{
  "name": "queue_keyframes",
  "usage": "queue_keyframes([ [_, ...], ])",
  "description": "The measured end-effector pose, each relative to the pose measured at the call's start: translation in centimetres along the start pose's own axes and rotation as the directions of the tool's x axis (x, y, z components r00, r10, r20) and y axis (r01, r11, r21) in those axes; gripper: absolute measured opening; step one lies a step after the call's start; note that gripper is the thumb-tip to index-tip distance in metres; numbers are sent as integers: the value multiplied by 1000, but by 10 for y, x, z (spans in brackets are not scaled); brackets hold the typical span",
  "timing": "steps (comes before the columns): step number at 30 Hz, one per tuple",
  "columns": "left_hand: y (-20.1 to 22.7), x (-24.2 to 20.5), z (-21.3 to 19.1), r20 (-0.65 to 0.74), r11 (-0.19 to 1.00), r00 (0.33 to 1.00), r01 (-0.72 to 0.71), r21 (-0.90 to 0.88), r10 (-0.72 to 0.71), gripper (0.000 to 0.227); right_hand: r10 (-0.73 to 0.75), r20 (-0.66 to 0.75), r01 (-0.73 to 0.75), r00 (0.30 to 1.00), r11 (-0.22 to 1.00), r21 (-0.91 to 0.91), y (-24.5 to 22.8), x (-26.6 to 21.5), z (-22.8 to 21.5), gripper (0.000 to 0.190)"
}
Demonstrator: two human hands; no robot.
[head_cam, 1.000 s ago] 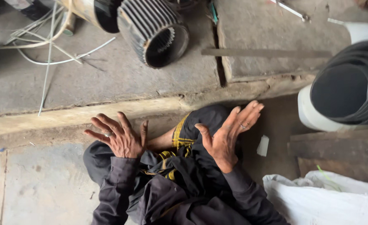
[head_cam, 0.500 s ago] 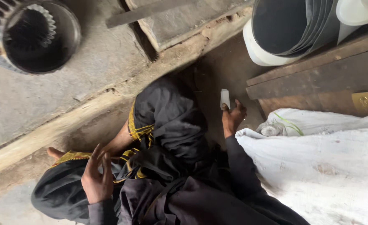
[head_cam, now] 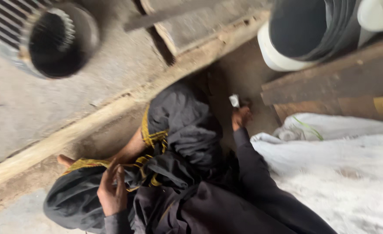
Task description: The person sits on the floor and uses a metal file to smooth small white rectangular pieces. They then insert these pieces into the slots of a cylindrical metal motor housing. The person repeats this process, filing and inserting the pieces one by one.
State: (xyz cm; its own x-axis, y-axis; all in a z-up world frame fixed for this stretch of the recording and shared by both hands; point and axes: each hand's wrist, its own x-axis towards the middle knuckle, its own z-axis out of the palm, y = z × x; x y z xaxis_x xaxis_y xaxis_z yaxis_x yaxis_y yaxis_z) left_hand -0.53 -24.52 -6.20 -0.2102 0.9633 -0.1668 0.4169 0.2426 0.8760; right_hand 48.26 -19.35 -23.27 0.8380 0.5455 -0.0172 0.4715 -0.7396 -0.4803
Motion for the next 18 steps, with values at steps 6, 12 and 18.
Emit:
queue_keyframes([
  [6,-10,3,-9,-10,999,1000,-26,-36,25,34,-19,-145,13,989,999,-41,-12,-5,-14,35],
  [12,-27,5,-14,-19,996,1000,-8,-83,6,33,-30,524,-524,851,2,852,-52,-8,-63,33],
  [18,-21,16,-7,-23,993,994,105,-47,-106,38,-381,348,-381,857,-13,924,-135,-10,-139,33],
])
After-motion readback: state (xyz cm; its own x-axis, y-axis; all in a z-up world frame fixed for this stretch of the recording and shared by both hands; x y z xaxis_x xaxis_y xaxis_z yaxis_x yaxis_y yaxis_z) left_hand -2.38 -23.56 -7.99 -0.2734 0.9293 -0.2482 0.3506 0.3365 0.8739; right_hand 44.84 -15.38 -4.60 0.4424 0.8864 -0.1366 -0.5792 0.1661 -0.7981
